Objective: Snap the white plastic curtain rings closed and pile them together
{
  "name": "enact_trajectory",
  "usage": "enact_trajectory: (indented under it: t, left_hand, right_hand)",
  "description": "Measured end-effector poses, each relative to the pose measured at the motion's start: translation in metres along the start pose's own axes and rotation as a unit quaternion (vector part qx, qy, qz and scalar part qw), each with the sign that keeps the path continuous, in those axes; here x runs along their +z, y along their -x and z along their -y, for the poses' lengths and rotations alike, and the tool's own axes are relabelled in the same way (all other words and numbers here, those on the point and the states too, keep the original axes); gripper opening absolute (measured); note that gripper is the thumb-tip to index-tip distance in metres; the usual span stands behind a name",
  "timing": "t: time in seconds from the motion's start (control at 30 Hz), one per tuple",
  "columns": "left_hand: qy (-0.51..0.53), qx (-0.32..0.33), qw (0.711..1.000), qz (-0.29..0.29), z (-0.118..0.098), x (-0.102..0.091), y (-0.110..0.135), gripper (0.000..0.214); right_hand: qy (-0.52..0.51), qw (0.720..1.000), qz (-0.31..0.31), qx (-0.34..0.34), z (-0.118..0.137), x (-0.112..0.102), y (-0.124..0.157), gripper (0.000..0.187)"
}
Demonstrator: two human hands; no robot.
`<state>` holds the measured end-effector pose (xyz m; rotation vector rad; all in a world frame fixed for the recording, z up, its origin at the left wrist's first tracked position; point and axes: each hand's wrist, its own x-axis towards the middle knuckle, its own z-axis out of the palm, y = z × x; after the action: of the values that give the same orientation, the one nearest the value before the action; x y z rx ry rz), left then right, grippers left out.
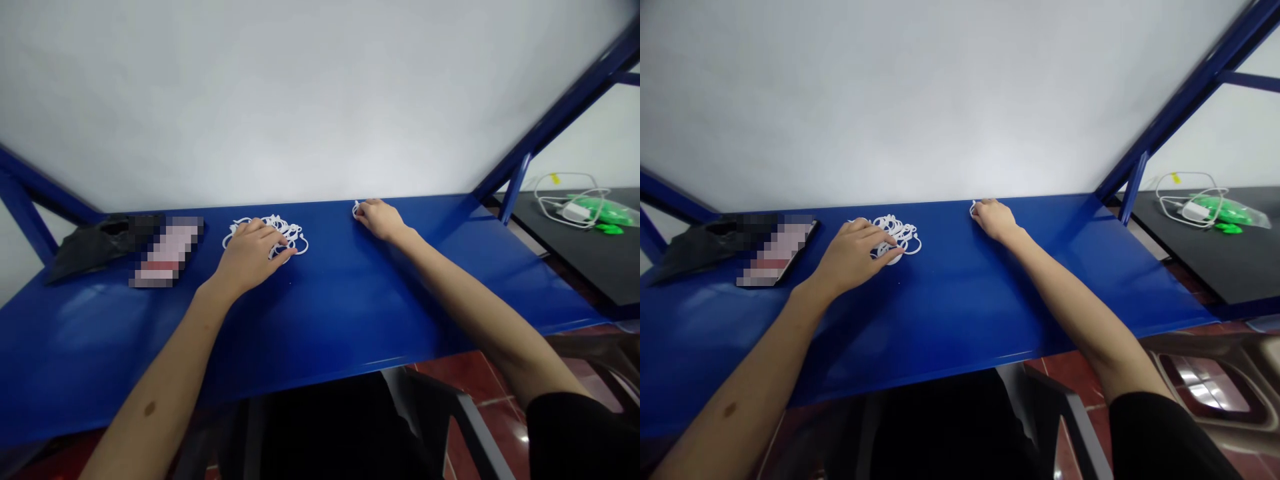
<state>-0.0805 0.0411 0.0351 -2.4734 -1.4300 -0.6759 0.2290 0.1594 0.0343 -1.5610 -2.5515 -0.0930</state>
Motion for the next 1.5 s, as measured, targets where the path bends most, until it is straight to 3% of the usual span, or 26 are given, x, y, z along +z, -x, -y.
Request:
enact_trajectory:
  t: [0.23, 0.47, 0.57, 0.7, 0.93, 1.1, 1.33, 1.4, 1.5]
  left_hand:
    - [0.014, 0.002, 1.000, -0.021, -0.005, -0.001, -0.002, 0.021]
    - [0.020, 0.006, 0.999, -0.038, -0.006, 0.000, -0.002, 0.022]
    - [0.024, 0.009, 0.999, -0.036, -0.007, 0.000, -0.002, 0.022]
    - [0.031, 0.008, 0.999, -0.032, -0.007, 0.000, -0.003, 0.021]
    - [0.040, 0.009, 0.999, -0.028, -0.006, 0.003, -0.002, 0.020]
    - [0.054, 0.026, 0.998, -0.021, -0.015, 0.008, -0.003, 0.020]
    - [0.058, 0.125, 0.990, 0.033, -0.050, 0.021, -0.002, 0.017]
    - [0.046, 0.110, 0.991, 0.053, -0.057, 0.028, 0.001, 0.019]
    - [0.037, 0.050, 0.997, 0.052, -0.060, 0.041, 0.004, 0.044]
  right_hand:
    - [-0.006, 0.999, 0.040, -0.035, -0.007, 0.002, 0.002, 0.015]
    - [-0.072, 0.995, -0.012, -0.071, -0.052, -0.016, -0.002, 0.013]
    - [-0.104, 0.989, 0.008, -0.103, -0.065, -0.015, -0.001, 0.014]
    - [-0.112, 0.986, 0.044, -0.116, -0.069, -0.004, 0.004, 0.015]
    - [-0.104, 0.988, 0.032, -0.112, -0.069, 0.005, 0.010, 0.011]
    - [-0.088, 0.991, 0.036, -0.090, -0.035, -0.002, 0.031, 0.010]
    - [-0.037, 0.995, 0.041, -0.085, 0.059, -0.010, 0.079, 0.015]
    - [-0.043, 0.993, 0.034, -0.108, 0.077, -0.010, 0.087, 0.014]
    - [-0.065, 0.986, 0.025, -0.152, 0.088, -0.008, 0.094, 0.019]
